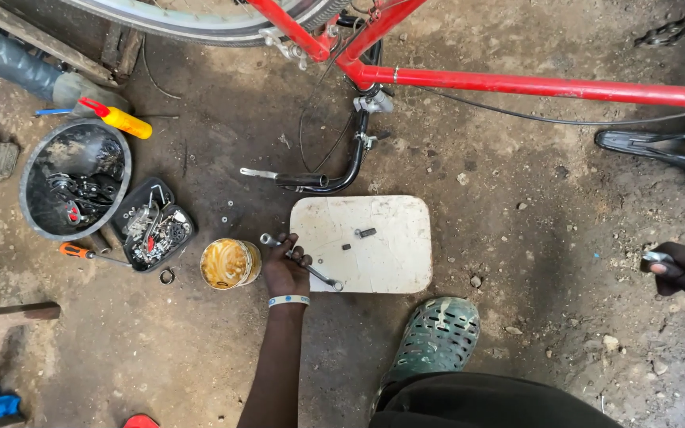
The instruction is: The person removes the rear wheel of a red bicycle and uses a wrench to loosen the axle nuts. They then reattach the wheel, spin it to check alignment, and use a screwdriver to adjust the rear brake mechanism.
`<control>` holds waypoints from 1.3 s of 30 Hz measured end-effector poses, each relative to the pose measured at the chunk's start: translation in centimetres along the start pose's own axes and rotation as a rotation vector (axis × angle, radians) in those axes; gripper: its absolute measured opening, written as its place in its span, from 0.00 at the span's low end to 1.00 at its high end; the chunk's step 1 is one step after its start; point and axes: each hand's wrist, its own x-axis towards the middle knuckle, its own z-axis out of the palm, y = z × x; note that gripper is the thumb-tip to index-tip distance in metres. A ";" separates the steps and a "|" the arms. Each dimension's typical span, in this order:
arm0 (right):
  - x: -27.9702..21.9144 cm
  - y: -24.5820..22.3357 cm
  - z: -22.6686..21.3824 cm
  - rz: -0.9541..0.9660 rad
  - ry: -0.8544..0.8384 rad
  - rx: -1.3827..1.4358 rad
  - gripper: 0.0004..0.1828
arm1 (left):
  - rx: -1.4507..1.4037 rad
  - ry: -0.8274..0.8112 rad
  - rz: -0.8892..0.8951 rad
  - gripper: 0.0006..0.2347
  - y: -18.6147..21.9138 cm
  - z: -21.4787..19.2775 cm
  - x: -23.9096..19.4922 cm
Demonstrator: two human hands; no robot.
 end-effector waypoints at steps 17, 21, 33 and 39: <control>0.0 -5.1 -1.7 -0.016 -0.049 -0.142 0.18 | 1.764 -0.452 0.769 0.07 -5.5 9.1 -5.4; -1.4 -7.3 -3.3 -0.041 -0.034 -0.103 0.17 | 1.766 -0.448 0.498 0.05 -5.0 10.9 -6.0; -1.4 -9.8 -2.6 -0.060 -0.108 -0.382 0.12 | 1.596 -0.216 0.426 0.14 0.3 9.3 -3.0; -0.6 -10.0 -0.7 -0.039 -0.303 -0.347 0.07 | 1.667 -0.154 0.319 0.21 0.1 5.2 1.6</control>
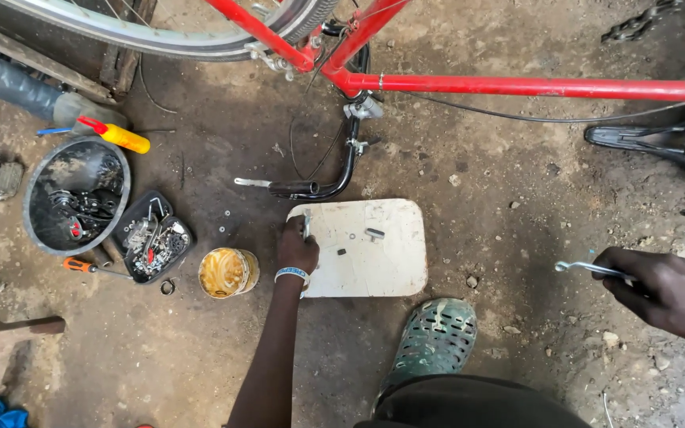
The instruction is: The person removes the rear wheel of a red bicycle and uses a wrench to loosen the axle nuts. They then reattach the wheel, spin it to check alignment, and use a screwdriver to adjust the rear brake mechanism.
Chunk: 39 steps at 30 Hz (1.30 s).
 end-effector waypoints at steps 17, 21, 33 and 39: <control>-1.0 -7.5 -2.7 0.042 -0.116 0.194 0.13 | -0.031 0.139 0.305 0.11 4.4 1.4 -13.6; -0.9 -9.0 -2.5 -0.044 -0.181 0.333 0.15 | -0.130 -0.017 0.420 0.09 5.6 3.8 -16.2; -1.1 -9.6 -1.6 -0.063 -0.174 0.419 0.08 | 0.114 0.124 0.279 0.17 1.2 2.9 -11.4; -0.9 -9.6 -1.4 -0.092 -0.153 0.407 0.06 | -0.033 0.292 0.184 0.20 0.0 2.6 -10.9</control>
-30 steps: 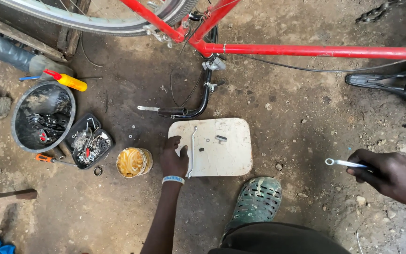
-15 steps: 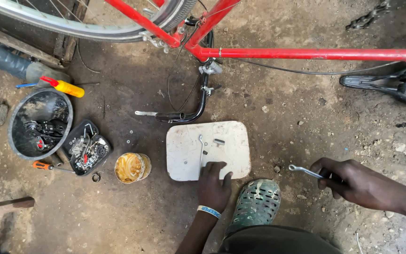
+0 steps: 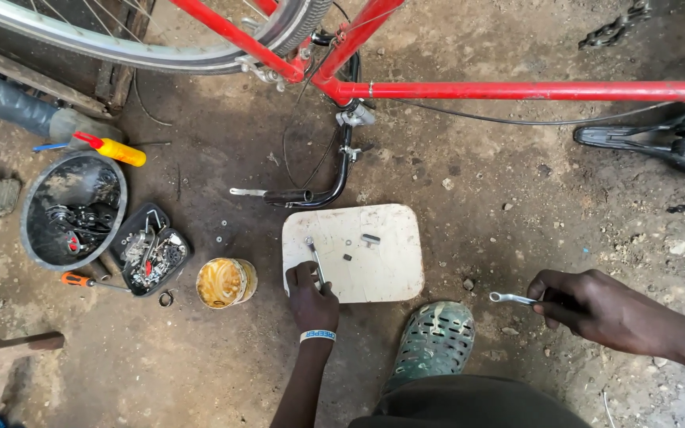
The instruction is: The person removes the rear wheel of a red bicycle and uses a wrench to loosen the axle nuts. They then reattach the wheel, spin it to check alignment, and use a screwdriver to adjust the rear brake mechanism.
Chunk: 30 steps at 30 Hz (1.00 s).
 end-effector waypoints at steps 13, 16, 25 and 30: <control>-0.3 -0.4 -0.4 0.046 -0.012 -0.002 0.07 | -0.317 0.253 0.079 0.11 0.7 0.2 1.5; -0.7 0.1 -0.4 0.093 -0.001 -0.004 0.08 | -0.275 0.289 0.099 0.09 0.4 -1.3 0.1; 0.2 0.5 -0.2 0.175 -0.024 -0.033 0.09 | -0.038 0.037 -0.235 0.14 0.1 -2.3 -5.8; 0.4 -0.4 -0.3 0.101 -0.027 -0.025 0.09 | -0.139 0.010 -0.271 0.08 1.1 -2.0 -5.3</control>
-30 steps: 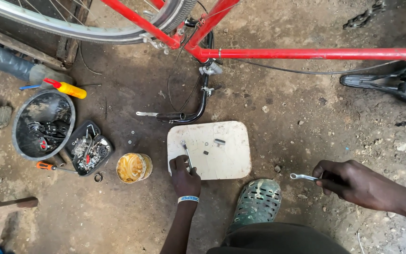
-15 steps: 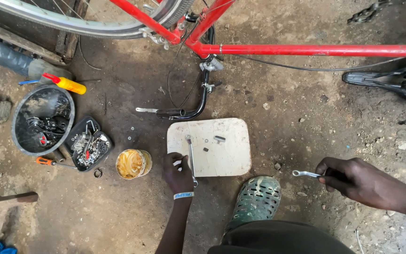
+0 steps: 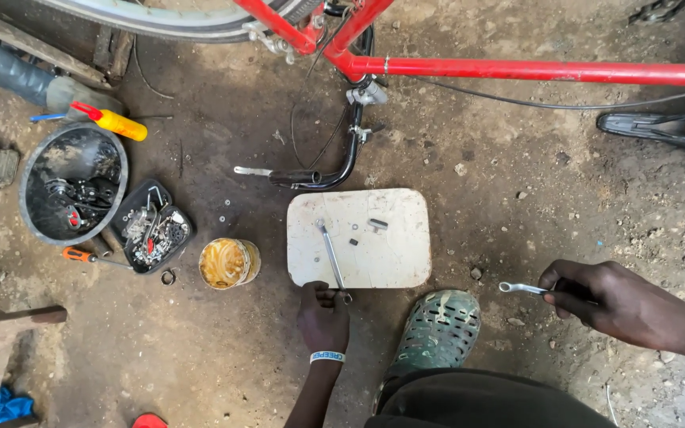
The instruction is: The person removes the rear wheel of a red bicycle and uses a wrench to loosen the axle nuts. They then reattach the wheel, spin it to check alignment, and use a screwdriver to adjust the rear brake mechanism.
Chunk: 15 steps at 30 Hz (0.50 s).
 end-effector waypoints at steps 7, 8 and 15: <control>-0.2 0.0 0.1 0.045 0.007 0.018 0.08 | 0.235 -0.072 0.045 0.14 -0.4 0.7 1.5; -0.1 -0.1 0.2 -0.030 0.015 0.018 0.07 | 0.256 -0.084 0.035 0.12 -0.8 1.0 1.8; 1.7 -5.0 -1.1 -0.319 0.099 0.038 0.09 | 0.187 -0.152 -0.045 0.12 0.4 1.8 2.6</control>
